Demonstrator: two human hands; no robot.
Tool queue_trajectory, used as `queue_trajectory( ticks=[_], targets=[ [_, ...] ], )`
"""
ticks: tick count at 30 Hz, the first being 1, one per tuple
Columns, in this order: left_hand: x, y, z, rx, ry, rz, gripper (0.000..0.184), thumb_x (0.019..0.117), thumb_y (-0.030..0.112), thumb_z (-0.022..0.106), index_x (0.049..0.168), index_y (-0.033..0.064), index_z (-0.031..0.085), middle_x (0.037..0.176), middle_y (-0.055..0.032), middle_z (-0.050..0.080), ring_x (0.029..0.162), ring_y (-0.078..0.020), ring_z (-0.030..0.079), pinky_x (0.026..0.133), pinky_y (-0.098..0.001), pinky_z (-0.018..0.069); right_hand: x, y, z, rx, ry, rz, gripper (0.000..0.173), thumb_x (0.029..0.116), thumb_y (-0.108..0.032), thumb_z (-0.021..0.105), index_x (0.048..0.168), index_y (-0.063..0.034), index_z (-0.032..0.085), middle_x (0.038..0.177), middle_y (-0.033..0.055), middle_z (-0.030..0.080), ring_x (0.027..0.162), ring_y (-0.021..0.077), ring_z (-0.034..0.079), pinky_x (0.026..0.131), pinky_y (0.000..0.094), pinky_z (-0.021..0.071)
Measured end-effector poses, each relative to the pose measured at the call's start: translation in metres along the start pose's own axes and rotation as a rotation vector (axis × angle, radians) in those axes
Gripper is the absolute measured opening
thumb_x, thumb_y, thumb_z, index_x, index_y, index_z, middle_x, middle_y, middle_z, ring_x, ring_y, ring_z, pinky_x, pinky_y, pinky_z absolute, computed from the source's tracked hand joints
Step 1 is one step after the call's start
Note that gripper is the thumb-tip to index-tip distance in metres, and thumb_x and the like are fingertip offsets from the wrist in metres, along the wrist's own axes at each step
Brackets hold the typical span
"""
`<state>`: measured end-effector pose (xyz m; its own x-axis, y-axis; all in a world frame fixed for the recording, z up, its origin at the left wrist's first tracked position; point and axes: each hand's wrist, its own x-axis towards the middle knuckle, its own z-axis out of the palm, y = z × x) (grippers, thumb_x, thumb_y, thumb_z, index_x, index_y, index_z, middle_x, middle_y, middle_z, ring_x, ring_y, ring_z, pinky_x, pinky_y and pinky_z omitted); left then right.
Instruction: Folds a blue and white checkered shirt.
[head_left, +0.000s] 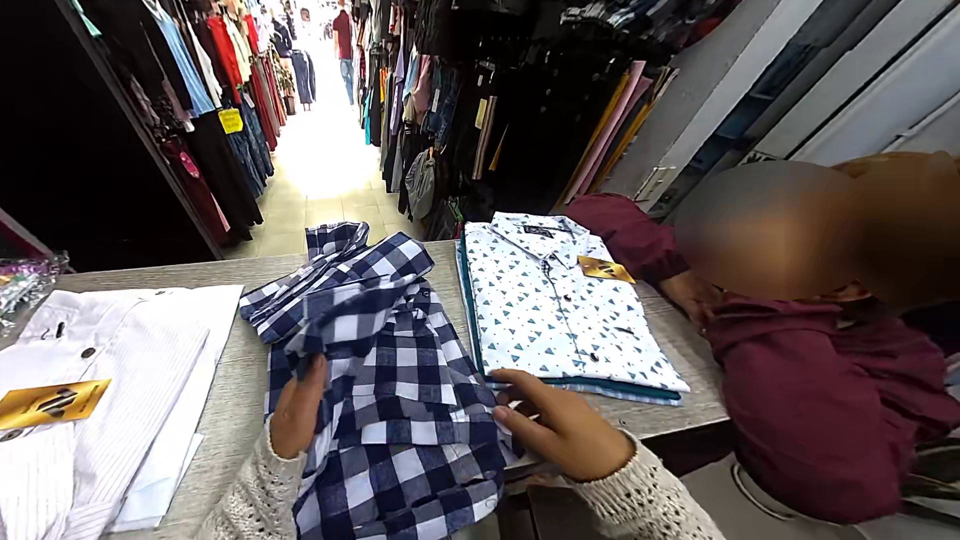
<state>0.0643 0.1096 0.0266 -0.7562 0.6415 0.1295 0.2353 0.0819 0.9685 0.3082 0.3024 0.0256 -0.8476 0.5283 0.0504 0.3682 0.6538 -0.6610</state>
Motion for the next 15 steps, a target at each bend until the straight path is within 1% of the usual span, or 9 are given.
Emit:
queue_trajectory(
  ticks=[2, 4, 6, 9, 11, 12, 13, 14, 15],
  targets=[
    [0.000, -0.002, 0.000, -0.049, 0.006, 0.003, 0.043, 0.1081, 0.009, 0.032, 0.135, -0.0224, 0.043, 0.134, -0.0294, 0.054, 0.125, -0.0073, 0.052, 0.109, -0.0192, 0.0368, 0.001, -0.010, 0.001, 0.012, -0.071, 0.082, 0.064, 0.0972, -0.044, 0.061, 0.141, 0.0023, 0.051, 0.093, 0.0151, 0.072, 0.077, 0.0242, 0.070, 0.074, 0.0442, 0.0577],
    [-0.001, -0.002, 0.007, -0.118, -0.030, 0.012, 0.039, 0.1062, 0.006, 0.034, 0.130, -0.0229, 0.046, 0.125, -0.0246, 0.058, 0.116, -0.0022, 0.054, 0.103, -0.0162, 0.0399, 0.003, -0.013, 0.001, 0.019, -0.104, 0.114, 0.070, 0.0937, -0.042, 0.067, 0.143, 0.0027, 0.047, 0.090, 0.0157, 0.070, 0.075, 0.0247, 0.068, 0.074, 0.0450, 0.0567],
    [0.001, -0.008, 0.012, -0.148, -0.082, 0.063, 0.037, 0.1036, 0.006, 0.037, 0.123, -0.0210, 0.052, 0.116, -0.0165, 0.063, 0.108, 0.0041, 0.056, 0.099, -0.0137, 0.0430, 0.005, -0.009, 0.001, 0.014, -0.032, 0.074, 0.057, 0.0930, -0.031, 0.067, 0.137, 0.0023, 0.054, 0.086, 0.0144, 0.068, 0.071, 0.0230, 0.064, 0.069, 0.0430, 0.0544],
    [0.002, -0.015, 0.013, -0.169, -0.113, 0.112, 0.037, 0.1029, 0.008, 0.038, 0.122, -0.0195, 0.053, 0.115, -0.0131, 0.064, 0.109, 0.0065, 0.056, 0.099, -0.0128, 0.0428, 0.007, 0.000, 0.004, -0.021, 0.190, -0.057, 0.034, 0.0938, -0.026, 0.062, 0.118, -0.0025, 0.068, 0.080, 0.0071, 0.067, 0.067, 0.0149, 0.061, 0.062, 0.0344, 0.0527],
    [0.001, -0.006, 0.012, -0.176, -0.120, 0.090, 0.037, 0.1024, 0.006, 0.037, 0.124, -0.0202, 0.052, 0.117, -0.0151, 0.064, 0.111, 0.0053, 0.056, 0.100, -0.0130, 0.0423, 0.011, -0.001, 0.010, -0.079, 0.301, -0.173, 0.030, 0.0931, -0.022, 0.060, 0.114, -0.0032, 0.072, 0.098, 0.0105, 0.070, 0.085, 0.0179, 0.067, 0.072, 0.0343, 0.0574],
    [-0.003, 0.012, 0.012, -0.187, -0.124, 0.023, 0.034, 0.1024, 0.002, 0.037, 0.122, -0.0210, 0.052, 0.115, -0.0162, 0.063, 0.109, 0.0049, 0.056, 0.099, -0.0124, 0.0419, 0.013, -0.004, 0.012, -0.088, 0.302, -0.228, 0.031, 0.0934, -0.020, 0.060, 0.115, -0.0024, 0.072, 0.110, 0.0145, 0.070, 0.100, 0.0229, 0.068, 0.084, 0.0384, 0.0588],
    [-0.007, 0.035, 0.011, -0.204, -0.125, -0.054, 0.031, 0.1024, -0.002, 0.037, 0.120, -0.0230, 0.052, 0.112, -0.0184, 0.063, 0.105, 0.0037, 0.056, 0.097, -0.0121, 0.0413, 0.015, -0.008, 0.015, -0.093, 0.278, -0.282, 0.032, 0.0942, -0.020, 0.060, 0.118, -0.0021, 0.071, 0.120, 0.0173, 0.068, 0.112, 0.0272, 0.067, 0.093, 0.0424, 0.0571],
    [-0.009, 0.041, 0.012, -0.180, -0.116, -0.063, 0.030, 0.1020, -0.003, 0.038, 0.117, -0.0233, 0.053, 0.110, -0.0184, 0.064, 0.103, 0.0040, 0.056, 0.096, -0.0112, 0.0418, 0.017, -0.014, 0.017, -0.084, 0.234, -0.324, 0.033, 0.0959, -0.020, 0.059, 0.120, -0.0018, 0.070, 0.128, 0.0199, 0.066, 0.119, 0.0305, 0.064, 0.099, 0.0451, 0.0545],
    [-0.009, 0.030, 0.012, -0.107, -0.113, -0.011, 0.032, 0.1018, 0.001, 0.039, 0.118, -0.0215, 0.055, 0.111, -0.0171, 0.065, 0.106, 0.0044, 0.057, 0.098, -0.0115, 0.0426, 0.020, -0.022, 0.018, -0.065, 0.180, -0.357, 0.032, 0.0979, -0.020, 0.057, 0.122, -0.0015, 0.070, 0.132, 0.0211, 0.064, 0.124, 0.0313, 0.062, 0.103, 0.0450, 0.0523]
  ],
)
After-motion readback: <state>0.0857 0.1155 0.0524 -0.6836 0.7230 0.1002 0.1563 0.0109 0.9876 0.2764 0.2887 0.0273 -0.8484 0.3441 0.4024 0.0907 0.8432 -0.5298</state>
